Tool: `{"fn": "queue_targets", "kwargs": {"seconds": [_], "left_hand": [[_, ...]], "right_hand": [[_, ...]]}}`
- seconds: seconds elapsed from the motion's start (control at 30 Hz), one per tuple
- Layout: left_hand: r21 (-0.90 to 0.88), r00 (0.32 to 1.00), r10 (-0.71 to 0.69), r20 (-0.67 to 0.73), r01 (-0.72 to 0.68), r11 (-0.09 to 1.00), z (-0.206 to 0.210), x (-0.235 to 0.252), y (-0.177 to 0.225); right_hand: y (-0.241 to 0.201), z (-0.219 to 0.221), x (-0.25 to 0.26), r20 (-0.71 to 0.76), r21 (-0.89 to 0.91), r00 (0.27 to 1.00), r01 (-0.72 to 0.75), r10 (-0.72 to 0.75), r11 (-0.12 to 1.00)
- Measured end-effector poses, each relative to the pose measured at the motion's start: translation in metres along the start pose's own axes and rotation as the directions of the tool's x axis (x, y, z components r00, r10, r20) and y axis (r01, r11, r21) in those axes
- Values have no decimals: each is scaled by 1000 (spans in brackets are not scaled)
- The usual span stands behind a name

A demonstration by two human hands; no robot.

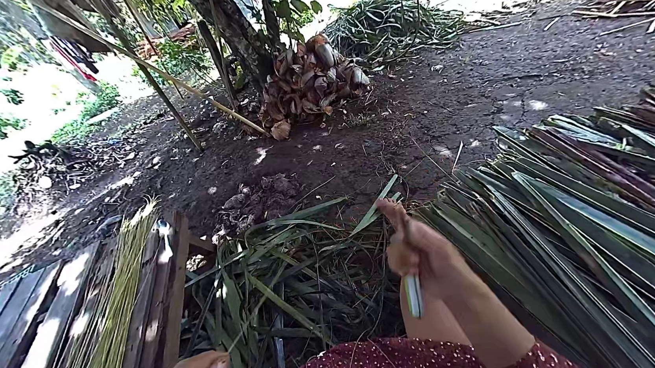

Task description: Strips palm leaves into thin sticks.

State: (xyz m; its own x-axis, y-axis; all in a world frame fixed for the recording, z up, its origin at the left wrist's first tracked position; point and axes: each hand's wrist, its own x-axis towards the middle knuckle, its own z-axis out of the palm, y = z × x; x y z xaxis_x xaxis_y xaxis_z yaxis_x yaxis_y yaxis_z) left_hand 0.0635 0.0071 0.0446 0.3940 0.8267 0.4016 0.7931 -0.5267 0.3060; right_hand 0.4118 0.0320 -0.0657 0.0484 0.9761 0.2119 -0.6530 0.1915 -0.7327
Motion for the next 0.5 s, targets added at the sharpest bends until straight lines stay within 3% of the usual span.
{"fn": "queue_targets", "kwargs": {"seconds": [0.07, 0.13, 0.23, 0.3, 0.5], "left_hand": [[-13, 998, 63, 19, -62, 998, 23, 13, 29], [-47, 993, 107, 41, -105, 993, 44, 22, 49], [-74, 985, 171, 22, -169, 983, 62, 25, 58], [-43, 979, 203, -1, -203, 978, 65, 23, 51], [240, 964, 231, -133, -195, 951, 53, 4, -7]], "right_hand": [[18, 38, -15, 270, -72, 954, -112, 128, 991], [36, 62, -28, 353, -66, 931, -73, 91, 995], [45, 75, -35, 110, -96, 987, 132, -121, 987], [33, 67, -29, -74, -145, 963, 247, -260, 958], [-43, 0, -12, -426, -241, 710, 508, -560, 827]]}}
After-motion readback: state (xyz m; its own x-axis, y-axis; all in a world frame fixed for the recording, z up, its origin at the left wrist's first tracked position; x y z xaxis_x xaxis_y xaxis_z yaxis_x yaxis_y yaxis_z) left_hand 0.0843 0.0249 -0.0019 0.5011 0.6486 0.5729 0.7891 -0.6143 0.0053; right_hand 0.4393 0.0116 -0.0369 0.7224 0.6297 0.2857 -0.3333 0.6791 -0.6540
